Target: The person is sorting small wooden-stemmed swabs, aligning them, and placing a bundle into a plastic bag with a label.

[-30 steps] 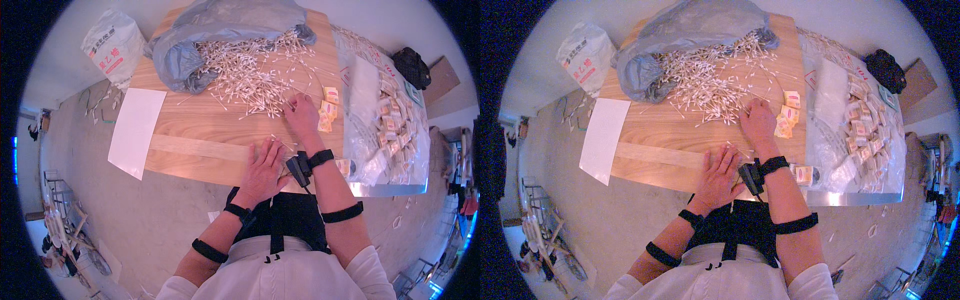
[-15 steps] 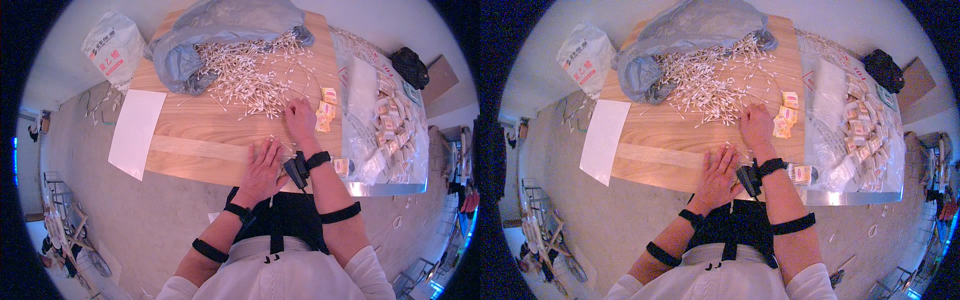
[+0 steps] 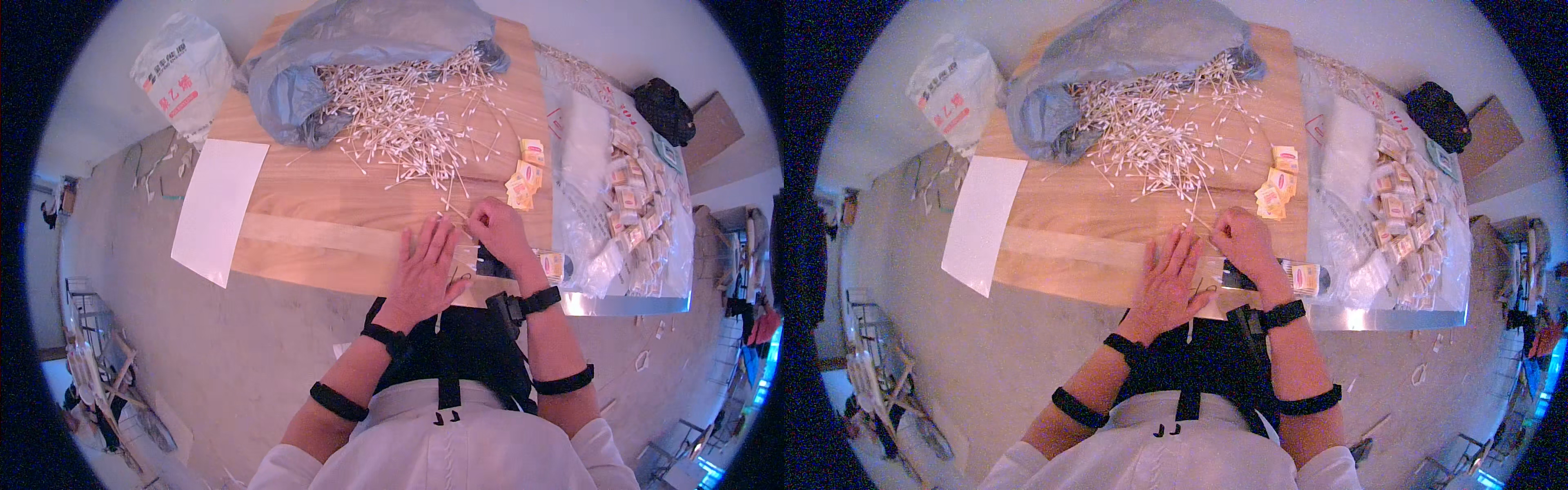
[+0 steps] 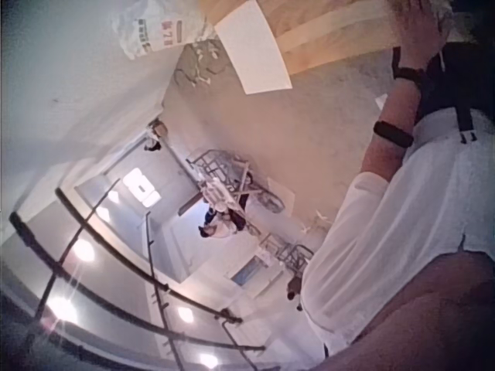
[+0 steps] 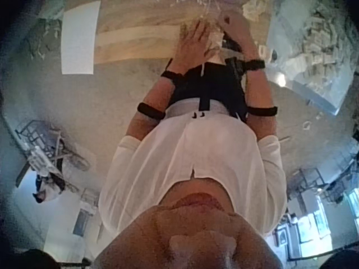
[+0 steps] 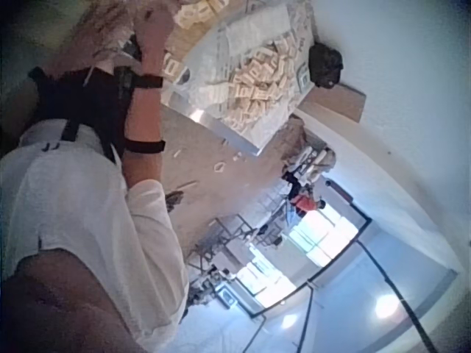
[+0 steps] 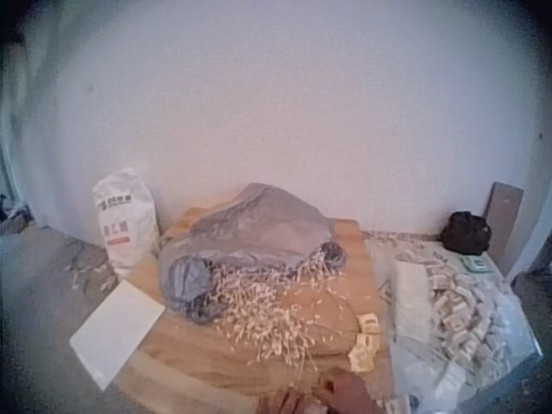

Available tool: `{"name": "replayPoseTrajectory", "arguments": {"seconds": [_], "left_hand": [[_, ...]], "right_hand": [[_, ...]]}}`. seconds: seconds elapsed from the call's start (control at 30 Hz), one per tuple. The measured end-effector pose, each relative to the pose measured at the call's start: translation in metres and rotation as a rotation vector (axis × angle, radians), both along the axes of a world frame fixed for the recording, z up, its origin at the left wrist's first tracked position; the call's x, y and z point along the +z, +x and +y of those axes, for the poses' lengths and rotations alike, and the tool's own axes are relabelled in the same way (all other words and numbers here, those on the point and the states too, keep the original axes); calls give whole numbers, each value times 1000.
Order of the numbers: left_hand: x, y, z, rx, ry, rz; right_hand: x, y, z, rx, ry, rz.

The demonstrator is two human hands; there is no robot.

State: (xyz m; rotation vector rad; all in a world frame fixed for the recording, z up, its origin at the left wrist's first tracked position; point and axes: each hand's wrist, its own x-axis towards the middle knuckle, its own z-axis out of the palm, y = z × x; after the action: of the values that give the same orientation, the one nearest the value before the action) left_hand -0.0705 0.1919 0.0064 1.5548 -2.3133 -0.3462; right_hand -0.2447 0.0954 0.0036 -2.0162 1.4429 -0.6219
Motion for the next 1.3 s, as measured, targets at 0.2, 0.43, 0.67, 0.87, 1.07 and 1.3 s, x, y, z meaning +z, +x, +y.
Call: {"name": "replayPoseTrajectory", "arguments": {"seconds": [0.2, 0.43, 0.67, 0.87, 1.07, 1.3], "left_hand": [[1, -1, 0, -7, -17, -46], [2, -3, -2, -7, 3, -90], [-3, -2, -1, -4, 11, -26], [-4, 1, 1, -13, -32, 8], [-4, -2, -1, -13, -43, -6], [-4, 1, -1, -3, -20, 29]], "right_hand": [[5, -1, 0, 202, -16, 45], [-3, 23, -28, -205, -158, -71], [-2, 22, -22, -171, -99, 248], [6, 7, -12, 151, 85, -12], [-3, 29, -21, 206, -205, -132], [3, 22, -23, 139, 161, -89]]}}
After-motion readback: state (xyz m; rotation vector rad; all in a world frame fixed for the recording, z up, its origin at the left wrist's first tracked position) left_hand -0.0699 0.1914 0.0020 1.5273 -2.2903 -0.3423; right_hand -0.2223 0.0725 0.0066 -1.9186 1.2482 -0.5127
